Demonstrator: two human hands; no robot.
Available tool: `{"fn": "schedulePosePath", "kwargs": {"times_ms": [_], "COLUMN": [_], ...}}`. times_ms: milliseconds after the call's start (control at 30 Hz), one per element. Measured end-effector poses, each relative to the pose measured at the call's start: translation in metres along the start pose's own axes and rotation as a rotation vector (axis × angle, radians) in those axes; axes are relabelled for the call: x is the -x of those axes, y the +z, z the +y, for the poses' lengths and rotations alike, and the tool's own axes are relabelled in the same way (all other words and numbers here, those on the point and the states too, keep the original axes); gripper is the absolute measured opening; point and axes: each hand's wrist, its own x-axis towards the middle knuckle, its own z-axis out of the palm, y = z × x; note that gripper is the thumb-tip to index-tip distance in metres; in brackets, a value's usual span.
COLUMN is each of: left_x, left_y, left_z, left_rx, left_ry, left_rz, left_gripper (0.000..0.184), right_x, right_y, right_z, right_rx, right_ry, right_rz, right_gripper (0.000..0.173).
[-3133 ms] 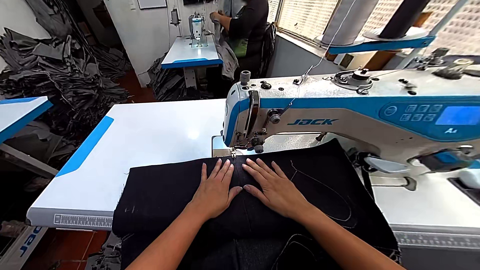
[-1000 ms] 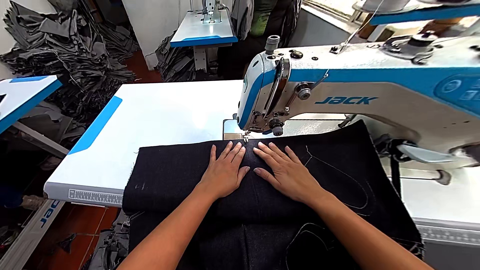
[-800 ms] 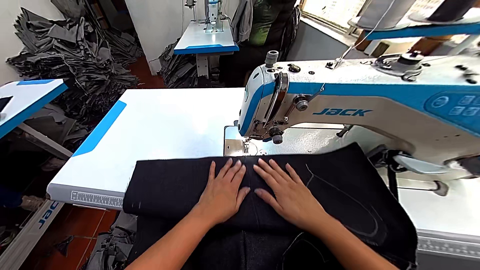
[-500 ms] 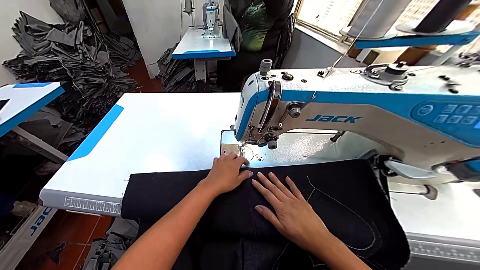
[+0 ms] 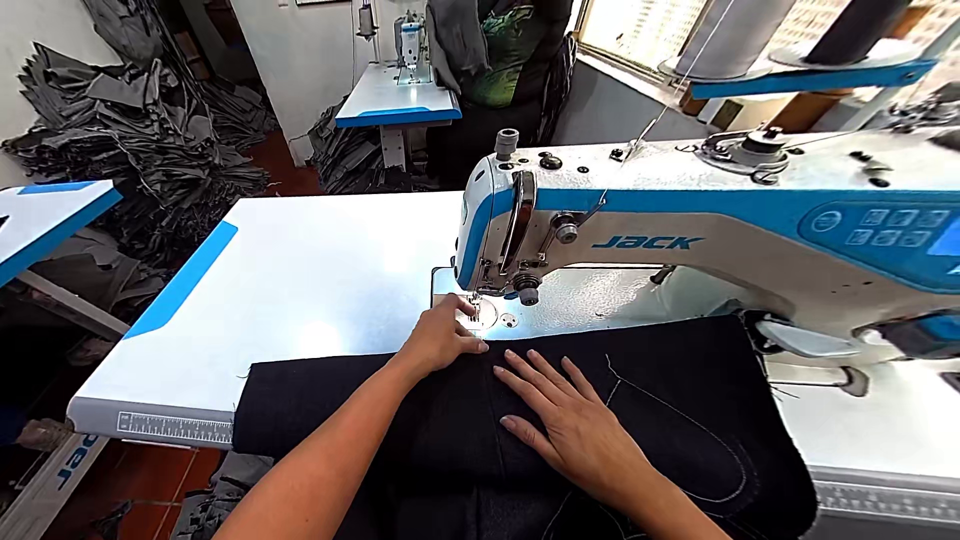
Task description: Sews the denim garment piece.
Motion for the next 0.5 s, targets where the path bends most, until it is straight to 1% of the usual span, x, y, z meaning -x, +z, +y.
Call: {"fn": "schedulePosePath", "kwargs": {"times_ms": [67, 133, 267, 333, 400, 433, 467, 500], "left_x": [-0.002, -0.002, 0.002, 0.007, 0.013, 0.013, 0.013, 0.012], "left_y": [0.002, 0.005, 0.018, 0.026, 0.034, 0.036, 0.036, 0.035], "left_z": [-0.004, -0.005, 0.003, -0.003, -0.018, -0.027, -0.032, -0.037], "left_rx": [0.072, 0.083, -0.047, -0.151, -0.258, -0.324, -0.421, -0.512], "left_ry": [-0.045, -0.054, -0.041, 0.069, 0.267, 0.349, 0.389, 0.4], "left_rz": [0.086, 0.149, 0.276, 0.36, 0.465, 0.498, 0.497, 0.483], "left_gripper": [0.061, 0.061, 0.053, 0.047, 0.039, 0.031, 0.024, 0.023], "right_x": [0.0, -0.001, -0.007, -0.009, -0.01, -0.01, -0.01, -0.01], "right_y": [0.0, 0.001, 0.001, 0.001, 0.0, 0.0, 0.0, 0.0], "right_z": [0.0, 0.0, 0.005, 0.007, 0.007, 0.007, 0.007, 0.007], "right_rx": [0.003, 0.008, 0.002, -0.001, -0.004, -0.004, -0.006, -0.009], "right_ry": [0.005, 0.011, 0.026, 0.025, 0.02, 0.016, 0.014, 0.014], "right_rz": [-0.006, -0.006, -0.025, -0.033, -0.034, -0.033, -0.032, -0.031], "right_gripper": [0.064, 0.064, 0.065, 0.066, 0.066, 0.066, 0.066, 0.066]}}
